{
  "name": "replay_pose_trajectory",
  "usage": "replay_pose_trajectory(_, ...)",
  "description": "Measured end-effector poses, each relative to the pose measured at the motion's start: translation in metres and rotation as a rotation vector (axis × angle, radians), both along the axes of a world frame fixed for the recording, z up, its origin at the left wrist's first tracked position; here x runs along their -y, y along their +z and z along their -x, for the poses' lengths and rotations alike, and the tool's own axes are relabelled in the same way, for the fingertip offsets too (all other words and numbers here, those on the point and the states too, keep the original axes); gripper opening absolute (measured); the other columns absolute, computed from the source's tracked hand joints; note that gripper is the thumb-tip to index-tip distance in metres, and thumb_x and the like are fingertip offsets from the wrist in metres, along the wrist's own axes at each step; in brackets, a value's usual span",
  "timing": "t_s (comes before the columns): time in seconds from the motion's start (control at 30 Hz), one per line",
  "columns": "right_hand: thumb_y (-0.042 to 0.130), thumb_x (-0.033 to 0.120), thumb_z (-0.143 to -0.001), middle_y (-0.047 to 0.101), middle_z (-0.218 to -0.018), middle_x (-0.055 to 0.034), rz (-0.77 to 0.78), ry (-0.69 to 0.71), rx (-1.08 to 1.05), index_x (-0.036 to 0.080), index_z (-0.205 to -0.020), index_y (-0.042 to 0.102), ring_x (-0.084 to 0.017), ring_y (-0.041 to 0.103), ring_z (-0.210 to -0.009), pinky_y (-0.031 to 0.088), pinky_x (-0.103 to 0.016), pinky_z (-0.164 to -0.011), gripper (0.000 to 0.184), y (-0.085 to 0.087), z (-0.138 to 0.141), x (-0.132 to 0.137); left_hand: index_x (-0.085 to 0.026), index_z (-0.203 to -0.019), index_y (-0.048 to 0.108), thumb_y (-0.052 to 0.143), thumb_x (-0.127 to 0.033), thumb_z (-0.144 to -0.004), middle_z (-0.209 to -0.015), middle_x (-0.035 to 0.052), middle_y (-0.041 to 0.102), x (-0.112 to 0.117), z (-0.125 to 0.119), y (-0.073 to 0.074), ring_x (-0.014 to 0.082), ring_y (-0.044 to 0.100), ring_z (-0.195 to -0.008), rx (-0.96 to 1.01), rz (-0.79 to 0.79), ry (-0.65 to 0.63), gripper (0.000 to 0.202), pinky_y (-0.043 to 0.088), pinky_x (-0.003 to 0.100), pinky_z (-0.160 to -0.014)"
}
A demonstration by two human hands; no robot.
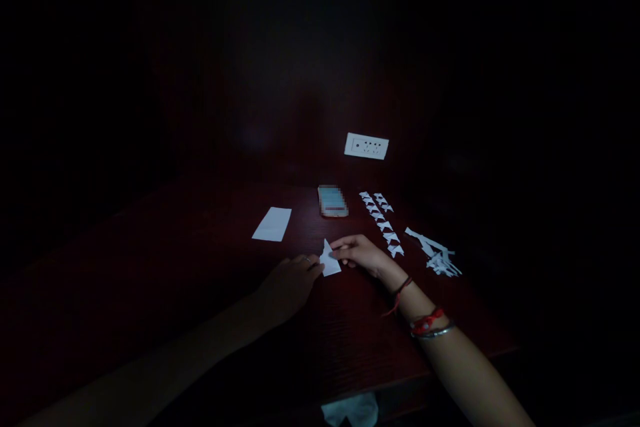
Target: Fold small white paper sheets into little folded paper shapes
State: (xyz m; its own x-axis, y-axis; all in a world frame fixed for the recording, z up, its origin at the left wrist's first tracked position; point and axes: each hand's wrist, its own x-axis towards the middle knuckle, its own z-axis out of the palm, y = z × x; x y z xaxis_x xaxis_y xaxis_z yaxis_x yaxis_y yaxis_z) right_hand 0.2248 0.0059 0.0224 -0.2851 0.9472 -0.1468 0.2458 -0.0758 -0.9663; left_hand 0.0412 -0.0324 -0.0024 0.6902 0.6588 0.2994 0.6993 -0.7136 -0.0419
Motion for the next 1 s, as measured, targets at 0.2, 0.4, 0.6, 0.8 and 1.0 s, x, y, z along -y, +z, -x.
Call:
replay_pose_trajectory(0.2, 0.056, 0.008, -0.06, 0.055, -0.065, 0.0017, -0.483, 0.101, 0.253, 0.012, -0.072, 0.058, -0.005, 0.046, -0.055, 0.037, -0.016, -0.053, 0.013, -0.005, 0.001, -0.003, -0.02, -0.107, 0.045, 0.034, -0.012, -0.081, -0.109, 0.0039, 0.048, -0.001, 0.001, 0.005, 0.0189, 0.046, -0.091, -0.004, 0.025, -0.033, 0.03, 0.034, 0.03, -0.07)
replay_pose_trajectory(0.4, 0.05, 0.011, -0.071, 0.059, -0.071, -0.0001, -0.794, 0.334, 0.539, 0.015, -0.076, 0.061, -0.008, 0.05, -0.063, 0.037, -0.018, -0.061, 0.013, 0.001, -0.013, 0.003, -0.025, -0.109, 0.044, 0.035, -0.011, -0.078, -0.113, -0.0008, 0.048, -0.008, 0.011, 0.008, 0.0184, 0.043, -0.098, 0.012, 0.091, -0.085, 0.036, 0.033, 0.029, -0.071)
replay_pose_trajectory(0.6, 0.047, 0.011, -0.075, 0.061, -0.078, -0.0021, -0.881, 0.486, 0.575, 0.015, -0.076, 0.06, -0.01, 0.054, -0.073, 0.038, -0.019, -0.07, 0.014, -0.002, -0.018, -0.001, -0.026, -0.103, 0.05, 0.038, -0.015, -0.077, -0.106, -0.0027, 0.051, -0.015, 0.013, 0.011, 0.015, 0.047, -0.093, 0.078, 0.13, -0.133, 0.03, 0.033, 0.027, -0.074)
replay_pose_trajectory(0.8, 0.046, 0.012, -0.075, 0.061, -0.082, -0.0032, -0.912, 0.515, 0.589, 0.015, -0.075, 0.06, -0.01, 0.055, -0.077, 0.039, -0.021, -0.072, 0.013, -0.002, -0.017, 0.0, -0.021, -0.089, 0.055, 0.042, -0.029, -0.08, -0.092, 0.0004, 0.054, -0.015, 0.005, 0.01, 0.0156, 0.048, -0.085, 0.138, 0.101, -0.074, 0.017, 0.035, 0.027, -0.073)
replay_pose_trajectory(1.0, 0.046, 0.011, -0.075, 0.06, -0.088, -0.0036, -0.963, 0.523, 0.618, 0.016, -0.078, 0.059, -0.011, 0.054, -0.082, 0.038, -0.022, -0.077, 0.014, 0.0, -0.015, 0.003, -0.019, -0.084, 0.054, 0.044, -0.024, -0.08, -0.094, 0.0006, 0.052, -0.022, 0.006, 0.003, 0.0141, 0.048, -0.085, 0.207, 0.123, -0.093, 0.012, 0.036, 0.026, -0.076)
